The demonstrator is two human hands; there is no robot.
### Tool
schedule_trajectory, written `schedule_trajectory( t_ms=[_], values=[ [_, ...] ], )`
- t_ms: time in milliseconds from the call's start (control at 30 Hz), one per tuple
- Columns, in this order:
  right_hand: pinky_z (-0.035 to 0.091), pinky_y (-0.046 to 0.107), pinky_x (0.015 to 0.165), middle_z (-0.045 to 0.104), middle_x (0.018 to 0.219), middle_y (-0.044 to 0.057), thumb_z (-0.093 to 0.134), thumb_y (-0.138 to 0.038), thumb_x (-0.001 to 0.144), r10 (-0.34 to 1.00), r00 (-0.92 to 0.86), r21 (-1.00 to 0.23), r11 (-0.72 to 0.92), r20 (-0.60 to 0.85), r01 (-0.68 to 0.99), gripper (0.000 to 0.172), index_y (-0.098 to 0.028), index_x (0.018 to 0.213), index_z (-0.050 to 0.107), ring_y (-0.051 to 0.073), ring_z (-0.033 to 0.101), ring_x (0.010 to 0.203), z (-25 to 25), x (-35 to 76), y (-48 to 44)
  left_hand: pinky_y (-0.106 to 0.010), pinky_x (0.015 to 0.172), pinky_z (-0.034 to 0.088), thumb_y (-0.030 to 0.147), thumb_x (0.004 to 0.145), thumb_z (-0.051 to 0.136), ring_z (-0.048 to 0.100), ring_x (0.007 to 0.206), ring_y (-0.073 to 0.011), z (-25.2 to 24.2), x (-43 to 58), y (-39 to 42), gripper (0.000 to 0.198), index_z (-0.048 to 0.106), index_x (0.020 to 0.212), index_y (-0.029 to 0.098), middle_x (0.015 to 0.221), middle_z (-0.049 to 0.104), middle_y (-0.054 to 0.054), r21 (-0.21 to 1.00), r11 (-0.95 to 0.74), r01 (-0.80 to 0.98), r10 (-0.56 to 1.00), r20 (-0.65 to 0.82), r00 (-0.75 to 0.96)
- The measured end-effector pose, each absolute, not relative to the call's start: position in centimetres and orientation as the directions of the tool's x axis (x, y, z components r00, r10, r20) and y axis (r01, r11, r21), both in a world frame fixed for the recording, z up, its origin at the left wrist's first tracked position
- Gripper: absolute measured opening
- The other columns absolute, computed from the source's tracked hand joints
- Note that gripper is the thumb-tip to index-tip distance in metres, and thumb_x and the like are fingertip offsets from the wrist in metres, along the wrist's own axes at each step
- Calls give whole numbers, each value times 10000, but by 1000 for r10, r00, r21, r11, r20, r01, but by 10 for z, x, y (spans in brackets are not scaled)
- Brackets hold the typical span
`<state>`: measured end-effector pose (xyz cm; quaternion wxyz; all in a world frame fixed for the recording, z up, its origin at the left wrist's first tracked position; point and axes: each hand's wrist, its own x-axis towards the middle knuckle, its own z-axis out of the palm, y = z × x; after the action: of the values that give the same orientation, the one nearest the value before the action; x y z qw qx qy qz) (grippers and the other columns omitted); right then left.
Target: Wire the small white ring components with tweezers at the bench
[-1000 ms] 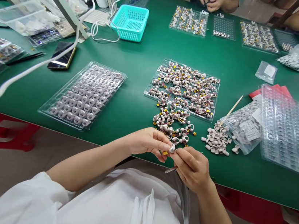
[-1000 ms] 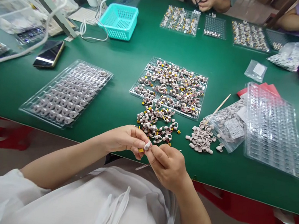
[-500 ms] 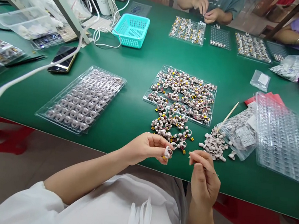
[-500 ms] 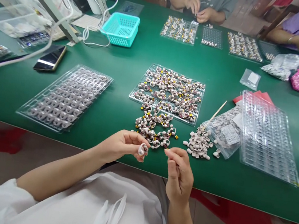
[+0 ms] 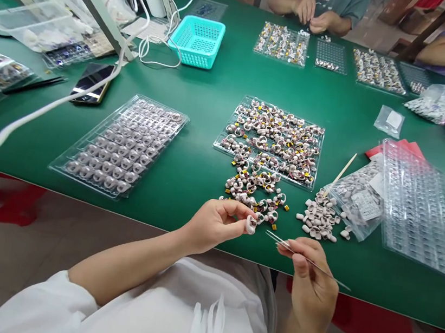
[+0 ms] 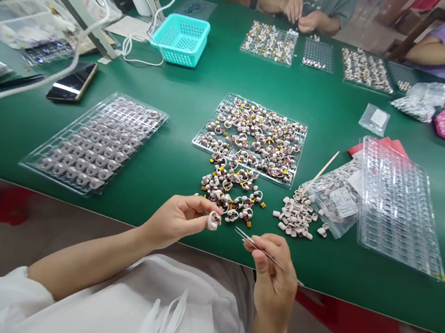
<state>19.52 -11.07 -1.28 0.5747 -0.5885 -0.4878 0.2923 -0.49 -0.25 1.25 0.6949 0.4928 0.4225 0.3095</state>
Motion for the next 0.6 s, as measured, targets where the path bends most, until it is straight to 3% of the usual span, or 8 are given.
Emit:
schedule_trajectory(
  t_ms=[133, 233, 600],
  values=[
    [629, 349, 569, 620, 926, 47, 581, -264, 946, 876, 404, -963, 264, 261, 50, 135, -267, 1002, 704, 182, 685, 718, -7, 172, -100, -230, 660, 548, 230, 801, 677, 697, 701, -157, 11, -5, -5, 153, 743, 888, 123, 804, 768, -70, 980, 194, 39, 875, -190, 445],
    [610, 327, 502, 631, 838, 47, 568, -288, 954, 839, 456, -952, 298, 298, 73, 124, -263, 959, 689, 188, 658, 701, -7, 163, -92, -218, 633, 550, 235, 810, 659, 700, 687, -157, 14, -6, -6, 154, 743, 891, 134, 795, 768, -63, 986, 143, 83, 888, -165, 430],
    [596, 339, 506, 634, 808, 40, 563, -301, 955, 830, 487, -958, 283, 271, 51, 103, -261, 948, 658, 197, 653, 700, -15, 155, -83, -207, 636, 551, 202, 800, 642, 710, 682, -153, 12, -5, -5, 154, 740, 899, 137, 775, 764, -54, 986, 138, 88, 878, -163, 450]
  ],
)
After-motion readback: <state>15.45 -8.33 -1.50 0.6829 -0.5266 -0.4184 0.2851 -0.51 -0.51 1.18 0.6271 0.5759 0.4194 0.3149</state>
